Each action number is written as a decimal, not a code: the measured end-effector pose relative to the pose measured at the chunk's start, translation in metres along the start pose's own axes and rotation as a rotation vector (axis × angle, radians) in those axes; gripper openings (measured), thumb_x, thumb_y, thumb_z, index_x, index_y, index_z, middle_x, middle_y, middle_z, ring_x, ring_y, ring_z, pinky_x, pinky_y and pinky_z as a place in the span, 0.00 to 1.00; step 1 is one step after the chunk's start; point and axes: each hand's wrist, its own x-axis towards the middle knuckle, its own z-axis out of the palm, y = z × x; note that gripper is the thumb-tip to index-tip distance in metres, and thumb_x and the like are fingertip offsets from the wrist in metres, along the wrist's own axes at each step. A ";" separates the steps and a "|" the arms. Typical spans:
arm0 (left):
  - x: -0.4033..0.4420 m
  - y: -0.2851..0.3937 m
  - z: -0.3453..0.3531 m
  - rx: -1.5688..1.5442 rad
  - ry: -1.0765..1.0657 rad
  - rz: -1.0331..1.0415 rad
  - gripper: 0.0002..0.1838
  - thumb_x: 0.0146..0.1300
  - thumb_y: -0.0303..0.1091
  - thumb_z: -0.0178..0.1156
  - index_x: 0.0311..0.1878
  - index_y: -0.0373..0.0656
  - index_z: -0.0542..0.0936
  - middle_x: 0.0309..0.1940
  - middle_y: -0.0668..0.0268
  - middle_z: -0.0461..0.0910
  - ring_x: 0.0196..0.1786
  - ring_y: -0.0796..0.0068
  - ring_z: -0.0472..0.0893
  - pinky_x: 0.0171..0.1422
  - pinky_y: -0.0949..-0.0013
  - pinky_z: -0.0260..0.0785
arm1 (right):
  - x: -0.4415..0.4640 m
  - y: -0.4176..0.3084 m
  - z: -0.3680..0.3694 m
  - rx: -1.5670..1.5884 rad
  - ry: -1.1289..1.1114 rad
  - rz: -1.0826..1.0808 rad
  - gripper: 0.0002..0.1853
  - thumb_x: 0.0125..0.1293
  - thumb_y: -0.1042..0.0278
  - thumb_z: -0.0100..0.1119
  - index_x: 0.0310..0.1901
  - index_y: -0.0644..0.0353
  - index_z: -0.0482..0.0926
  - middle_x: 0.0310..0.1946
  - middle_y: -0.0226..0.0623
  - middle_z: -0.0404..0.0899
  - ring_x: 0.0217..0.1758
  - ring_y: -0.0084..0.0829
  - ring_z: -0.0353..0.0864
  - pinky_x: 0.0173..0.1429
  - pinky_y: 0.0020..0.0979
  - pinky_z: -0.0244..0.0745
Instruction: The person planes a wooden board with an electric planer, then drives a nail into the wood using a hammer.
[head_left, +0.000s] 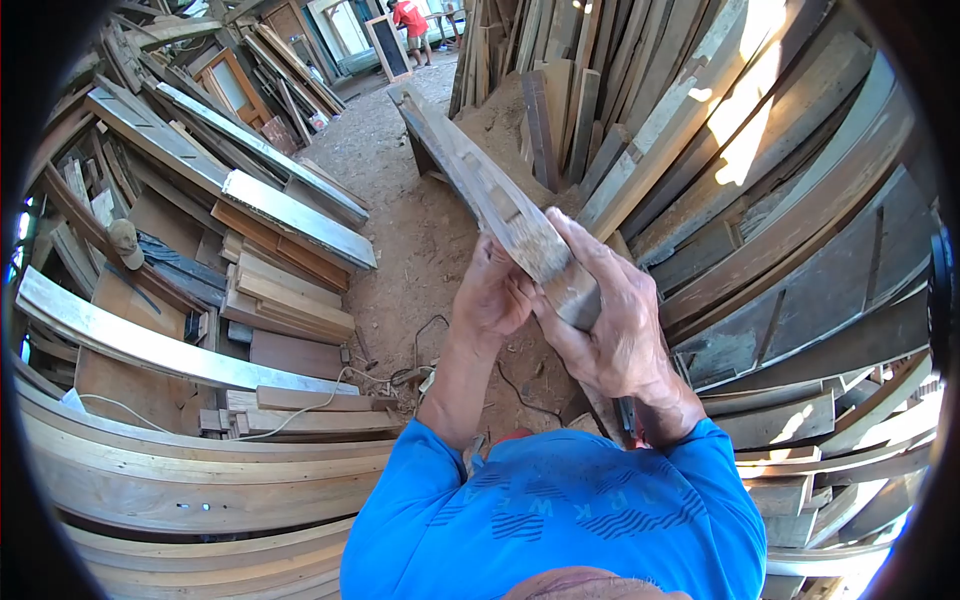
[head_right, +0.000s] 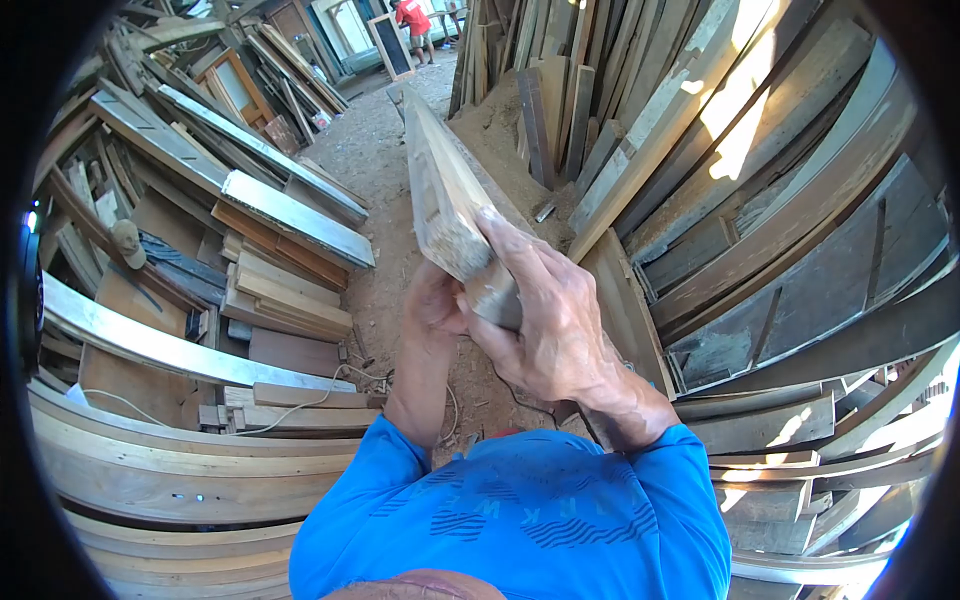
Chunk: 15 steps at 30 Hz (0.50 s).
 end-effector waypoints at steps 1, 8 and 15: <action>0.002 0.004 0.007 -0.003 0.001 0.007 0.28 0.72 0.41 0.68 0.68 0.38 0.72 0.57 0.59 0.85 0.59 0.63 0.87 0.64 0.57 0.86 | 0.005 -0.002 0.000 0.009 0.003 -0.005 0.44 0.55 0.70 0.75 0.73 0.73 0.68 0.60 0.67 0.80 0.62 0.63 0.83 0.64 0.49 0.80; 0.005 0.019 0.013 0.069 0.101 0.001 0.33 0.71 0.44 0.68 0.72 0.42 0.66 0.63 0.61 0.81 0.65 0.65 0.83 0.69 0.56 0.83 | 0.019 -0.014 0.000 0.082 0.020 0.056 0.39 0.59 0.76 0.70 0.74 0.72 0.69 0.60 0.62 0.82 0.65 0.53 0.85 0.68 0.42 0.77; 0.010 0.021 0.023 0.142 0.111 0.008 0.36 0.70 0.49 0.68 0.74 0.45 0.65 0.64 0.63 0.79 0.66 0.65 0.82 0.70 0.53 0.82 | 0.022 -0.010 0.001 0.107 0.055 0.048 0.37 0.60 0.76 0.69 0.72 0.75 0.69 0.59 0.63 0.83 0.66 0.52 0.84 0.70 0.43 0.76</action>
